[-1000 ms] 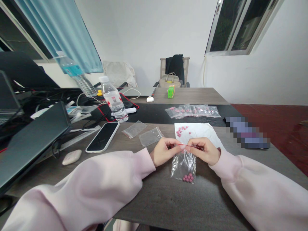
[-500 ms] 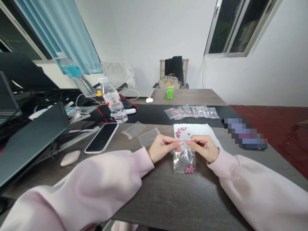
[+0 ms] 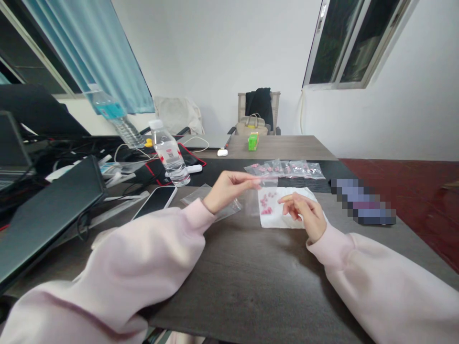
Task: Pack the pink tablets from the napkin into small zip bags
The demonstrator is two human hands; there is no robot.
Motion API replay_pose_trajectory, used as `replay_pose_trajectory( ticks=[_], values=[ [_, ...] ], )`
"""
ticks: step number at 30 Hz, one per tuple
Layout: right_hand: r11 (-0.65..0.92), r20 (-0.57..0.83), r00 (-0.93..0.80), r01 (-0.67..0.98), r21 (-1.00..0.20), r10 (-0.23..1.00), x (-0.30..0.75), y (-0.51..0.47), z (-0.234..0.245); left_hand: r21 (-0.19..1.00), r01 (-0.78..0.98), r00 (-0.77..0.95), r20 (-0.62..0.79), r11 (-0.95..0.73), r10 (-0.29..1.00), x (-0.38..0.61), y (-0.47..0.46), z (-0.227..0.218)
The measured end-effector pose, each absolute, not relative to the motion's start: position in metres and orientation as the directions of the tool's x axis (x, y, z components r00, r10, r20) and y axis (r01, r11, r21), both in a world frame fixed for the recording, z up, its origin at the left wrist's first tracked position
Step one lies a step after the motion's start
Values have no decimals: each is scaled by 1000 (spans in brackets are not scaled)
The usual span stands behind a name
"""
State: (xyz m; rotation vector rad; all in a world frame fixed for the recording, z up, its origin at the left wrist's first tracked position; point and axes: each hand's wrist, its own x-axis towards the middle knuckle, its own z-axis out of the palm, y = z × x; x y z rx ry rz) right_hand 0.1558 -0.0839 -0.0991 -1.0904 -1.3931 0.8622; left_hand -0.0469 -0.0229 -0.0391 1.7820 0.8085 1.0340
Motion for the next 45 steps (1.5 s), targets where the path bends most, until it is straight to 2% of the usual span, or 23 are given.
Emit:
replay_pose_trajectory(
  ticks=[2, 4, 7, 9, 11, 13, 16, 22, 27, 30, 35, 37, 39, 42, 45],
  values=[
    [277, 287, 86, 115, -954, 954, 157, -82, -100, 839, 124, 243, 491, -529, 836, -50, 1, -21],
    [285, 298, 110, 123, -951, 948, 158, -81, -102, 771, 176, 103, 603, -611, 791, -51, 28, -12],
    [300, 321, 109, 169, -939, 941, 158, -80, -103, 717, 250, 149, 635, -650, 758, -49, 66, -24],
    [290, 312, 99, 189, -938, 945, 158, -79, -105, 711, 347, 247, 559, -611, 791, -48, 84, -48],
    [285, 306, 96, 190, -940, 947, 158, -78, -107, 704, 447, 375, 413, -552, 830, -47, 93, -74],
    [284, 305, 94, 187, -940, 948, 158, -76, -109, 608, 588, 505, 240, -534, 829, -48, 94, -96],
    [272, 291, 79, 194, -943, 953, 158, -75, -112, 420, 760, 491, 129, -496, 861, -51, 89, -110],
    [249, 271, 70, 231, -941, 960, 157, -74, -114, 154, 808, 575, 6, -569, 818, -64, 74, -86],
    [249, 277, 67, 279, -928, 959, 157, -74, -113, -71, 883, 453, -126, -464, 882, -80, 42, -53],
    [264, 295, 73, 285, -921, 953, 157, -73, -114, -30, 880, 450, -268, -475, 852, -88, 17, -45],
    [282, 317, 71, 304, -910, 946, 157, -72, -117, 32, 870, 493, -91, -492, 865, -89, -9, -58],
    [285, 324, 71, 328, -901, 943, 157, -71, -119, 152, 865, 489, -42, -478, 871, -85, -13, -64],
    [292, 338, 72, 360, -886, 938, 158, -70, -120, 346, 818, 482, 22, -459, 876, -80, -16, -68],
    [320, 375, 66, 400, -859, 925, 157, -71, -120, 627, 624, 450, 200, -467, 870, -69, -26, -70],
    [410, 449, -1, 408, -816, 894, 155, -74, -118, 764, 410, 420, 325, -497, 847, -55, -41, -71]
  ],
)
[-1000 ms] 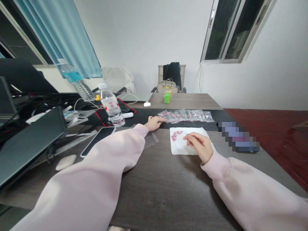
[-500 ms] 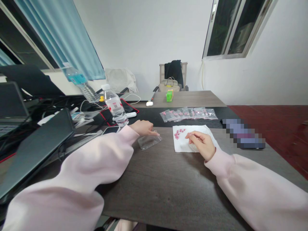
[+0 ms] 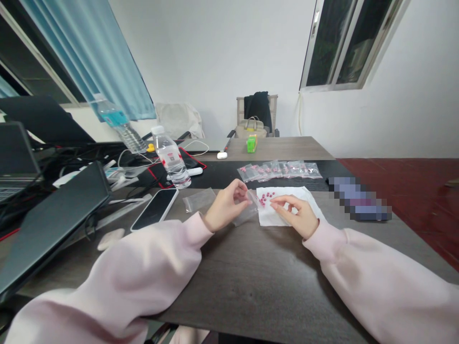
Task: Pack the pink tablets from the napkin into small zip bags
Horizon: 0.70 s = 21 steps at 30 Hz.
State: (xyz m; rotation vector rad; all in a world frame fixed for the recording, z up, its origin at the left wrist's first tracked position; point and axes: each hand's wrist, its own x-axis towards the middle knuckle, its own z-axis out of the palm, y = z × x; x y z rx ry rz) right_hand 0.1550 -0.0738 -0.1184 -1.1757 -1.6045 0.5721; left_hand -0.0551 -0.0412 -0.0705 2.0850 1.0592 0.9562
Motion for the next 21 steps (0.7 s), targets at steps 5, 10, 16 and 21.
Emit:
replay_pose_trajectory(
  ticks=[5, 10, 16, 21],
  values=[
    [492, 489, -108, 357, -794, 866, 153, -78, -119, 738, 366, 422, 411, -567, 808, -39, -67, -78],
    [502, 492, -117, 321, -803, 862, 152, -80, -119, 385, 661, 379, 569, -644, 730, -36, -82, -86],
    [473, 473, -73, 286, -834, 878, 148, -86, -113, 127, 773, 378, 695, -621, 612, -33, -89, -87],
    [445, 451, -42, 264, -856, 892, 145, -90, -110, 39, 790, 362, 777, -612, 516, -33, -89, -90]
  ],
)
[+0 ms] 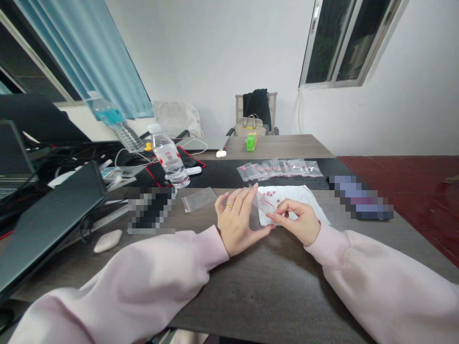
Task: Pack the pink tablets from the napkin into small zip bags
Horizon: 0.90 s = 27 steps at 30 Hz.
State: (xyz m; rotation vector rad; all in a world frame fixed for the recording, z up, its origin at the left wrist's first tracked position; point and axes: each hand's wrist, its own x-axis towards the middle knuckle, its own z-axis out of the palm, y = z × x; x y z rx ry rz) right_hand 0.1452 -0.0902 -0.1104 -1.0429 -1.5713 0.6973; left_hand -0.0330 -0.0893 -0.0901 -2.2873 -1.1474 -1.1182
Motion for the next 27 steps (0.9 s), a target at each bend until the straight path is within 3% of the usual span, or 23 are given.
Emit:
replay_pose_trajectory(
  ticks=[8, 16, 27],
  values=[
    [493, 470, -151, 258, -831, 870, 146, -92, -104, 100, 731, 414, 722, -675, 555, -32, -90, -95],
    [471, 434, -189, 248, -847, 881, 144, -94, -105, 232, 689, 473, 573, -686, 669, -37, -90, -94],
    [373, 313, -236, 279, -885, 920, 144, -91, -107, 254, 564, 629, 484, -786, 608, -39, -87, -97]
  ],
)
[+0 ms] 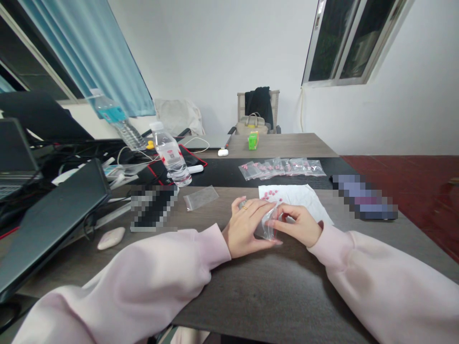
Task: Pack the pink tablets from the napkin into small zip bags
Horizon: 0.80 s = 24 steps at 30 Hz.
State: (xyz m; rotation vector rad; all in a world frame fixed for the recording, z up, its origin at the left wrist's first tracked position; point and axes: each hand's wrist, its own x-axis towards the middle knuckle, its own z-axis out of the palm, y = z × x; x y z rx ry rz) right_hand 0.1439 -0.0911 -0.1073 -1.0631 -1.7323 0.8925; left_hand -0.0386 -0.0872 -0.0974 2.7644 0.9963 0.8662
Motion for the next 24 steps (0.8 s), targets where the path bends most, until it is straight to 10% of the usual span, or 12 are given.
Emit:
replay_pose_trajectory(
  ticks=[13, 24],
  values=[
    [352, 291, -230, 297, -888, 929, 145, -90, -110, 364, 492, 646, 457, -791, 612, -40, -85, -96],
    [414, 576, -44, 741, -529, 816, 162, -73, -130, 451, 639, 384, 515, -623, 766, -37, -84, -97]
  ],
)
